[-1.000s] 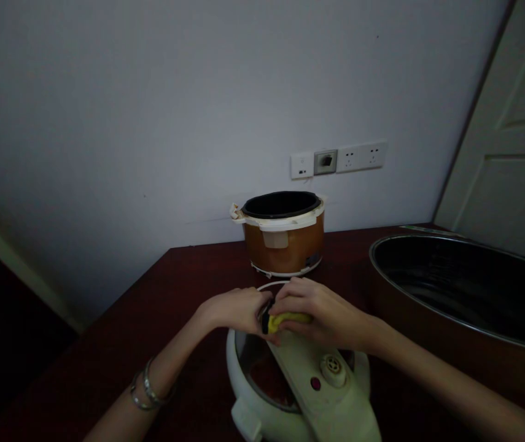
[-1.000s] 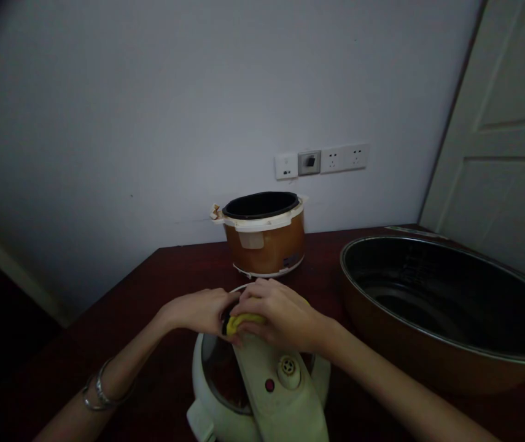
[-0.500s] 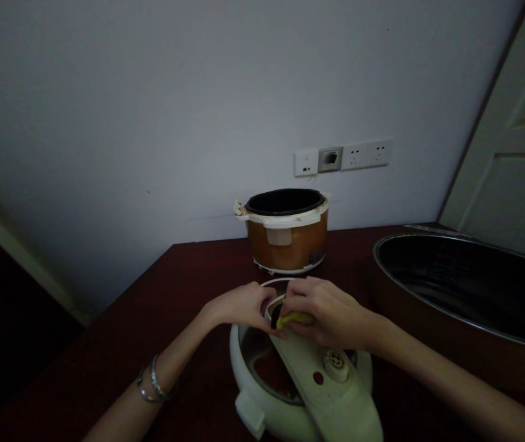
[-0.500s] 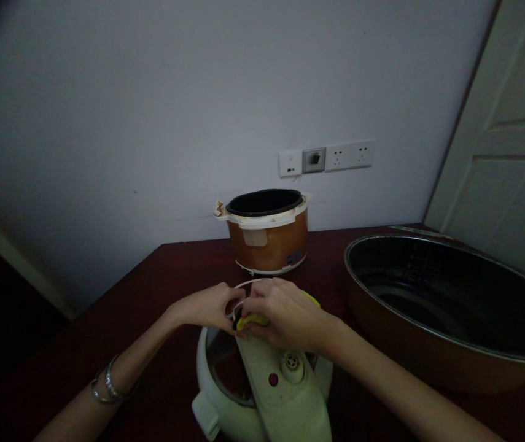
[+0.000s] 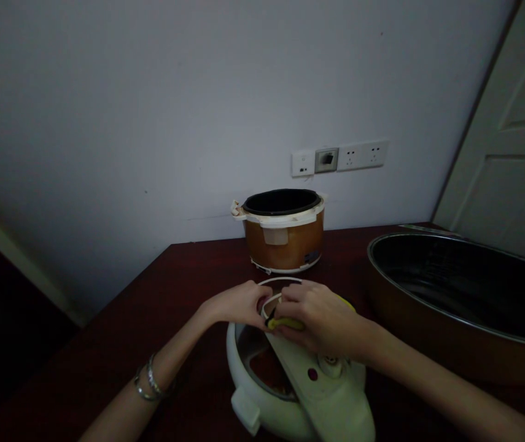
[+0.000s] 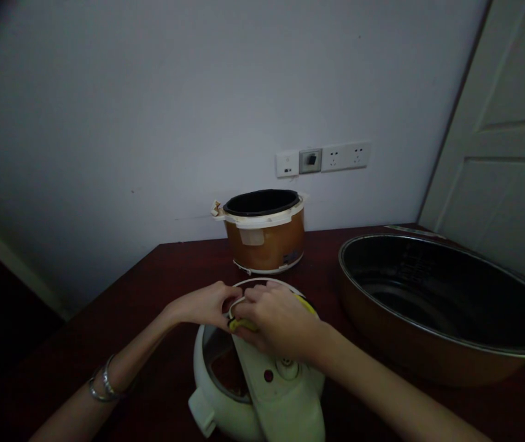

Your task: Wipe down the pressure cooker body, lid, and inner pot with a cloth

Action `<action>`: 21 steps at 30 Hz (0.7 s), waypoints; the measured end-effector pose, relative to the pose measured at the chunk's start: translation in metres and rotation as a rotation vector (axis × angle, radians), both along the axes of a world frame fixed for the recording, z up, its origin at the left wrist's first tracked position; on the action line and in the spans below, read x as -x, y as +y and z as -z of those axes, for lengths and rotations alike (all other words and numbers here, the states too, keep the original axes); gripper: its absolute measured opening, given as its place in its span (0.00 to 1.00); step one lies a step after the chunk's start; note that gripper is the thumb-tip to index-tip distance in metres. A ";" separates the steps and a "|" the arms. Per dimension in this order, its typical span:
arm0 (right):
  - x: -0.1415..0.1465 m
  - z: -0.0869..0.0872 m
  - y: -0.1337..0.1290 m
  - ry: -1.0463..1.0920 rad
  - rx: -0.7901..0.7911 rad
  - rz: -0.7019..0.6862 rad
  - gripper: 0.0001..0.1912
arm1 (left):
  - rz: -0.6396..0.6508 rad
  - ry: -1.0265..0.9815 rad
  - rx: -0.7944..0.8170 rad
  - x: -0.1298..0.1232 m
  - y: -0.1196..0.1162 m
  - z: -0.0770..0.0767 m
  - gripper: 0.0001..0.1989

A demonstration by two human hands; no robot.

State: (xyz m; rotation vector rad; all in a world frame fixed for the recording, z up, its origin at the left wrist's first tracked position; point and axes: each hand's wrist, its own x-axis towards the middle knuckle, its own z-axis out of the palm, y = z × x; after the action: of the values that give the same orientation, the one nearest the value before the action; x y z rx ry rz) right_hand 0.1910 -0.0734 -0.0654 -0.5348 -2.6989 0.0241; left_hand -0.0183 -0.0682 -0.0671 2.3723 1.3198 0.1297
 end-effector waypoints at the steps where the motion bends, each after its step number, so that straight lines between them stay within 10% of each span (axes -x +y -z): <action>1: 0.002 0.001 -0.002 0.004 -0.013 0.006 0.10 | -0.002 -0.001 0.002 0.000 0.000 0.000 0.20; 21: -0.005 -0.009 -0.002 -0.127 -0.085 0.225 0.04 | -0.026 -0.033 0.024 0.000 -0.002 0.000 0.24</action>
State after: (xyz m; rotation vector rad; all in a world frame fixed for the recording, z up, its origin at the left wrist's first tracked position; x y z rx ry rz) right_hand 0.1957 -0.0757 -0.0561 -0.8346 -2.7290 -0.1913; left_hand -0.0179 -0.0700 -0.0670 2.3243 1.3299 0.1591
